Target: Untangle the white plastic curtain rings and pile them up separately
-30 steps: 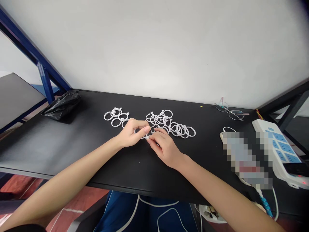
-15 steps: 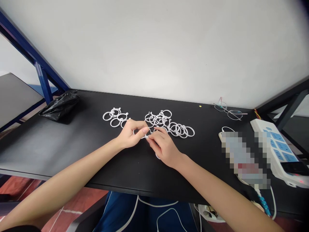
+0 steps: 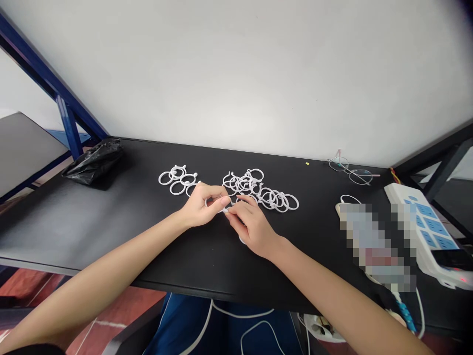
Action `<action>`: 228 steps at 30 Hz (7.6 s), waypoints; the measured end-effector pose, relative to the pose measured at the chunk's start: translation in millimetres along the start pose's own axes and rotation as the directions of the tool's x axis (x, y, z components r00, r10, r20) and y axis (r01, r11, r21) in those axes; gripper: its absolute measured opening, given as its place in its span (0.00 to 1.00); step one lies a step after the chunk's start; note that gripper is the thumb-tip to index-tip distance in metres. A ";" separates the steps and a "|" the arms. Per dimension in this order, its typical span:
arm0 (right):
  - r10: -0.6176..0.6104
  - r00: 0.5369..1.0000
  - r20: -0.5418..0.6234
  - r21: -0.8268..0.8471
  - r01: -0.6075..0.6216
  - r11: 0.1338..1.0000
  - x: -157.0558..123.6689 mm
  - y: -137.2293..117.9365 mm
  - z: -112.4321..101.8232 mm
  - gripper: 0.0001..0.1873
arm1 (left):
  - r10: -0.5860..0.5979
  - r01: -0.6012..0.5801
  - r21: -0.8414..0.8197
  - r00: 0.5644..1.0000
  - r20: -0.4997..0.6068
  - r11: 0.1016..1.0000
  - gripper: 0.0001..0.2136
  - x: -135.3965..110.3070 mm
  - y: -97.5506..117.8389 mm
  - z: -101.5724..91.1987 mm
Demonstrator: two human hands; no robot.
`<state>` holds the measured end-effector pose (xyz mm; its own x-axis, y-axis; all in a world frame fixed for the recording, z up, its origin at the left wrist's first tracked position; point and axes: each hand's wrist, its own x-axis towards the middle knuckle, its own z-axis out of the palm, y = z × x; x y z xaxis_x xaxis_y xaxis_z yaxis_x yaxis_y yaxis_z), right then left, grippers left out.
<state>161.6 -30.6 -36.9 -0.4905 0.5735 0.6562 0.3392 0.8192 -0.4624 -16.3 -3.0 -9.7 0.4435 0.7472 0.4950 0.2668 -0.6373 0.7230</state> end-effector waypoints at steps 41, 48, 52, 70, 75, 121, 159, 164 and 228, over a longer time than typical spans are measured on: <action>0.068 0.985 0.158 -0.085 -0.055 0.995 4.0 4.4 0.3 0.12 | -0.337 0.177 0.792 0.941 0.038 0.584 0.24 6.1 -52.2 -54.3; 0.063 0.987 0.145 -0.065 -0.054 0.996 3.1 6.2 1.4 0.15 | -0.331 0.162 0.818 0.943 0.036 0.552 0.23 6.2 -48.0 -54.5; 0.070 0.989 0.133 -0.062 -0.063 0.996 2.9 5.9 1.9 0.15 | -0.290 0.130 0.827 0.956 0.041 0.548 0.22 5.2 -47.8 -55.1; 0.091 0.988 0.128 -0.070 -0.082 0.994 4.0 4.3 1.8 0.14 | -0.167 0.090 0.642 0.984 0.060 0.761 0.10 7.6 -29.3 -37.2; 0.087 0.988 0.129 -0.076 -0.077 0.994 3.8 4.7 2.0 0.14 | -0.192 0.039 0.632 0.966 0.175 0.774 0.08 5.3 -27.2 -26.5; 0.097 0.987 0.127 -0.063 -0.089 0.994 4.1 5.5 2.2 0.12 | -0.325 0.318 0.082 0.941 0.095 0.944 0.07 7.5 -18.3 -19.6; 0.166 0.973 -0.161 0.037 -0.162 0.986 7.2 -3.1 -2.7 0.08 | -0.442 0.556 -0.282 0.814 0.378 0.782 0.08 10.9 -10.8 -24.1; 0.109 0.981 -0.160 0.077 -0.098 0.992 8.4 -5.1 -3.7 0.10 | -0.422 0.553 -0.270 0.806 0.416 0.788 0.10 11.5 -10.5 -24.5; 0.164 0.952 -0.257 0.091 -0.145 0.985 6.3 -6.2 -5.2 0.08 | -0.361 0.528 -0.207 0.770 0.526 0.824 0.16 12.9 -8.5 -25.9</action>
<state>160.6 -32.0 -26.8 -0.2055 0.6818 0.7021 0.3326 0.7233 -0.6051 -35.0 16.9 2.9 0.6954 0.7061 -0.1333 0.2767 -0.0919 0.9566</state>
